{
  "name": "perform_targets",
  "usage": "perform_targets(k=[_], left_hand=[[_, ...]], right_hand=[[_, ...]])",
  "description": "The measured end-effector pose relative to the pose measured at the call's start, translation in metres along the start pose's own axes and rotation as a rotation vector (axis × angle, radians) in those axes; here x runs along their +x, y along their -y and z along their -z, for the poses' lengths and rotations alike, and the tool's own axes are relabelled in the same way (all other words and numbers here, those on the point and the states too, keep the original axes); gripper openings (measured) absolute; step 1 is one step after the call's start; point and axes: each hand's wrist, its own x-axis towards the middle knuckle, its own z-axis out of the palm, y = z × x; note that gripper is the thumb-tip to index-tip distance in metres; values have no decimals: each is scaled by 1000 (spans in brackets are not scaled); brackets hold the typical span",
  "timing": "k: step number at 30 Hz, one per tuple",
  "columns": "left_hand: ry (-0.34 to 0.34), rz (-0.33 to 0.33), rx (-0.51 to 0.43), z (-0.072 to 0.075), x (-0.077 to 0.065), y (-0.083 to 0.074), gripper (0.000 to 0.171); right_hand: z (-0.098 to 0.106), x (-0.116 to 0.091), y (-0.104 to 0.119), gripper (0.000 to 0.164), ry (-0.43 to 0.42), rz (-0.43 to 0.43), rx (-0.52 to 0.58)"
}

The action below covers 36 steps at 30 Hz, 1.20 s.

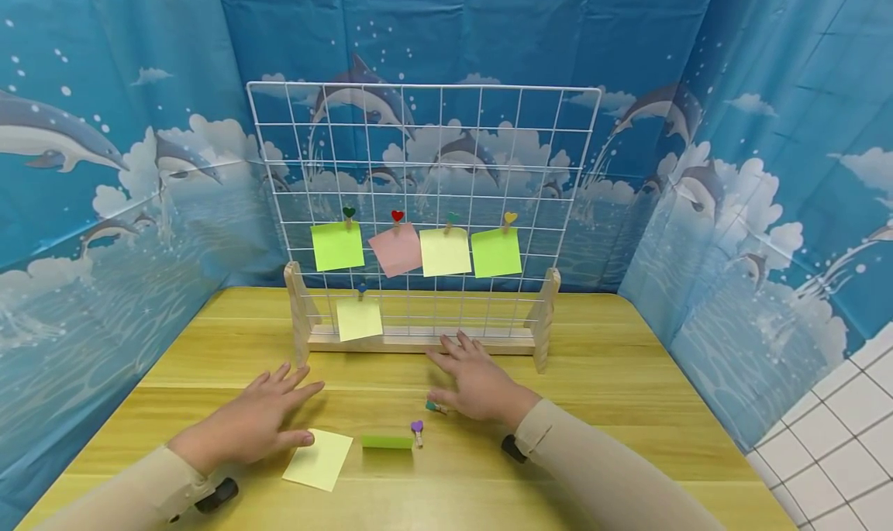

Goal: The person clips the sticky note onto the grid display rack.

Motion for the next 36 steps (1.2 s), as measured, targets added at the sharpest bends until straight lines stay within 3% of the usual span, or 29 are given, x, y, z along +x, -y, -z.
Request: perform_targets(k=[10, 36], left_hand=[[42, 5, -21, -6, -1, -1, 80], [93, -40, -4, -16, -1, -1, 76]], right_hand=[[-2, -4, -2, 73, 53, -30, 31], [-7, -4, -7, 48, 171, 86, 100]])
